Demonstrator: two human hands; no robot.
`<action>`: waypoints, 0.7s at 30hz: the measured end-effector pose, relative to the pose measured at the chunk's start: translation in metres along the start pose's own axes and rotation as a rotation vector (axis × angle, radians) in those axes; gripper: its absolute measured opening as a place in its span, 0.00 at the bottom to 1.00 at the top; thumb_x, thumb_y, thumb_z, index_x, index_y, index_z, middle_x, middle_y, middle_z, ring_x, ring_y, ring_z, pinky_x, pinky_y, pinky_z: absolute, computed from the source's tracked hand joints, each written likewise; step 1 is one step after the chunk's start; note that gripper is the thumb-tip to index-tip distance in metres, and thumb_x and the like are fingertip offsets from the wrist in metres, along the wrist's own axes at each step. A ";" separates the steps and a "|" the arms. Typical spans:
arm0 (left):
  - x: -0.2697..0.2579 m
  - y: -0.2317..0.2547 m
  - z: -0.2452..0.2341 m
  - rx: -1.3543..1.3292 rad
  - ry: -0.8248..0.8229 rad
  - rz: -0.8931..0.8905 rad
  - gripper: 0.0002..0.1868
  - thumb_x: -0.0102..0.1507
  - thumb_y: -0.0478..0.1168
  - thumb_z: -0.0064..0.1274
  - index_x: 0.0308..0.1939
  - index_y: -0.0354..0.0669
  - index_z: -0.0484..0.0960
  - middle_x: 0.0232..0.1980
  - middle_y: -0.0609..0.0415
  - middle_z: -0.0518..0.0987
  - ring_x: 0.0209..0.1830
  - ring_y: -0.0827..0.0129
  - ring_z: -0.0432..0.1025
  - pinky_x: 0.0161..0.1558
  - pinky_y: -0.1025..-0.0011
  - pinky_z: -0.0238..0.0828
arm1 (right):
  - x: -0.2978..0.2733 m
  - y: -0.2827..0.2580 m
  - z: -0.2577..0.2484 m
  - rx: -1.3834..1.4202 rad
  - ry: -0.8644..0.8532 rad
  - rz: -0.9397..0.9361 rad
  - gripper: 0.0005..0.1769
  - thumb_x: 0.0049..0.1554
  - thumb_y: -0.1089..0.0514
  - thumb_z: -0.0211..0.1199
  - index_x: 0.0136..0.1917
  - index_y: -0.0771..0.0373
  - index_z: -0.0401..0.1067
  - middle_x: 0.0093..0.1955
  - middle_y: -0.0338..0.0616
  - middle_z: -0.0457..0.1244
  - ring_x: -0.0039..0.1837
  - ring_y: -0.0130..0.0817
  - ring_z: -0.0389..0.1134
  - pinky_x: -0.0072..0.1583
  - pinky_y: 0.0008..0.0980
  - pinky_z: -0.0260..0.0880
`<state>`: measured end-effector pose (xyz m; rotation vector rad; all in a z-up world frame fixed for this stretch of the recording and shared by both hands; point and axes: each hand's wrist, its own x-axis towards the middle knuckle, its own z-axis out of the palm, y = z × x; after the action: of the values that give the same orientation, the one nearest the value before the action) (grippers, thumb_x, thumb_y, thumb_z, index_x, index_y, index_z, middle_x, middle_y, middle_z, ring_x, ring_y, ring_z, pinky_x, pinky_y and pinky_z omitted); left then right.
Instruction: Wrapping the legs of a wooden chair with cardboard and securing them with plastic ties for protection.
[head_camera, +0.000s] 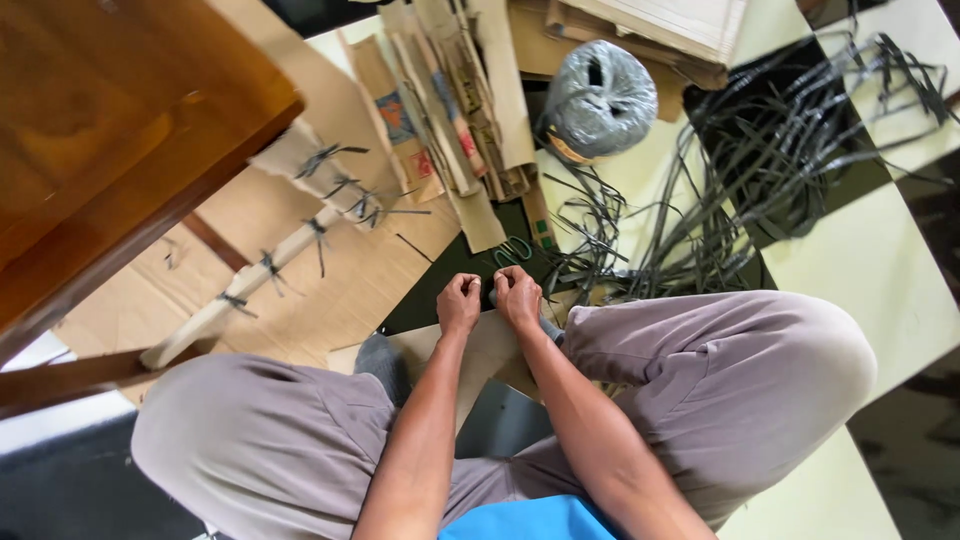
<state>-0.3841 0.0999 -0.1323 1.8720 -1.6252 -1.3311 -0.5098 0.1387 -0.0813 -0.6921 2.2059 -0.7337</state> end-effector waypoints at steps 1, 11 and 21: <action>-0.002 0.002 0.002 0.009 -0.016 0.008 0.09 0.64 0.49 0.52 0.44 0.61 0.86 0.43 0.58 0.87 0.48 0.57 0.81 0.50 0.57 0.78 | 0.003 -0.001 -0.011 0.008 0.012 0.014 0.11 0.58 0.46 0.61 0.51 0.46 0.81 0.47 0.46 0.73 0.59 0.53 0.72 0.62 0.51 0.71; -0.008 -0.009 -0.016 0.086 -0.084 -0.048 0.11 0.65 0.51 0.51 0.47 0.60 0.87 0.45 0.54 0.87 0.51 0.54 0.80 0.55 0.56 0.76 | 0.085 0.008 -0.102 -0.234 0.402 0.156 0.30 0.63 0.49 0.59 0.74 0.60 0.56 0.74 0.61 0.51 0.75 0.60 0.53 0.71 0.58 0.54; -0.006 -0.025 -0.031 0.082 -0.024 -0.101 0.11 0.64 0.52 0.52 0.45 0.60 0.87 0.42 0.57 0.87 0.47 0.58 0.81 0.52 0.58 0.77 | 0.129 0.065 -0.095 -0.530 0.181 0.298 0.50 0.53 0.39 0.69 0.74 0.60 0.45 0.70 0.57 0.58 0.73 0.58 0.56 0.72 0.62 0.47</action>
<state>-0.3441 0.1034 -0.1328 2.0179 -1.6397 -1.3504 -0.6759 0.1276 -0.1256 -0.5372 2.6245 -0.0543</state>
